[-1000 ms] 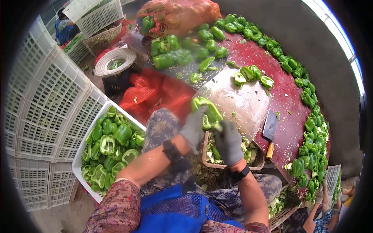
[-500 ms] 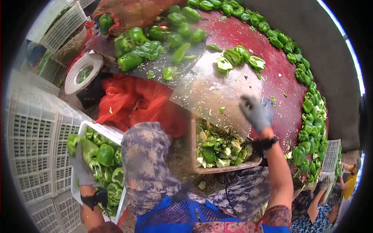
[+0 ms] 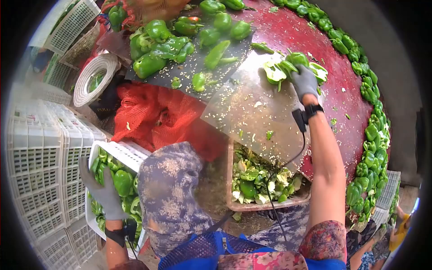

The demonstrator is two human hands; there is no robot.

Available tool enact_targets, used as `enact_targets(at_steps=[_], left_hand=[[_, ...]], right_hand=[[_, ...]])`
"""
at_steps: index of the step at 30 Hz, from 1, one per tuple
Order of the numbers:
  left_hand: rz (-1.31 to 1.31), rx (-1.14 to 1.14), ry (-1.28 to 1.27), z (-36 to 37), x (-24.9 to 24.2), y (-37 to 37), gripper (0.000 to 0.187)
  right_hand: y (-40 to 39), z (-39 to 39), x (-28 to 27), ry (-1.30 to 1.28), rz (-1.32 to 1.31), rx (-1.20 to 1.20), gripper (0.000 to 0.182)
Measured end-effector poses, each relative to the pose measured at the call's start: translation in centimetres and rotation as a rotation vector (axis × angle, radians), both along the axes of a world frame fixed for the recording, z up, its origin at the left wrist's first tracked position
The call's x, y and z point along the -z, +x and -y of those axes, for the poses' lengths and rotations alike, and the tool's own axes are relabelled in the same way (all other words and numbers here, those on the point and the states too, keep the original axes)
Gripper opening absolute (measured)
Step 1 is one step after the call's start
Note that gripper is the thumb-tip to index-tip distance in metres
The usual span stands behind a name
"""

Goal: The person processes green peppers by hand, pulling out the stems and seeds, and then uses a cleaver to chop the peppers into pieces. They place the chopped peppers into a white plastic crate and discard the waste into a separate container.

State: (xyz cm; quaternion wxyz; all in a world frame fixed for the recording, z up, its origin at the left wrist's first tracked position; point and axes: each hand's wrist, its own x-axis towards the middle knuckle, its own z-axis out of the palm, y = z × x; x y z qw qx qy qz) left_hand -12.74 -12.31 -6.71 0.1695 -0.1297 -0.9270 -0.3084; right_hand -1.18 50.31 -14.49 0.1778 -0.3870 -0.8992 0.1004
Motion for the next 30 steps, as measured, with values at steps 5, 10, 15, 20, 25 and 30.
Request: enact_targets(at_steps=[5,10,15,20,25,30], left_hand=[[0.164,0.500,0.480,-10.2,-5.7,3.2,0.063],[0.831,0.941,0.647,-16.3,-5.3,8.5,0.056],[1.602,0.657,1.433,-17.8,-3.8,12.1,0.026],[1.437,0.537,1.524,-16.7,-3.1,14.1,0.021],[1.404,0.582,1.411,-15.5,-1.2,16.4,0.028],[1.369,0.476,1.252,-14.1,-1.0,18.4,0.033]], right_hand=[[7.3,6.4,-3.3,-0.923,-0.635,0.040,0.036],[9.4,22.4,-11.8,-1.369,-0.477,-0.205,0.046],[10.2,33.3,-12.4,-0.998,-0.566,-0.457,0.046],[12.3,35.1,-15.4,-0.018,-0.150,-0.903,0.053],[13.6,35.7,-13.3,-0.232,-0.010,-0.948,0.053],[14.4,35.9,-11.4,-0.246,0.197,-0.988,0.034]])
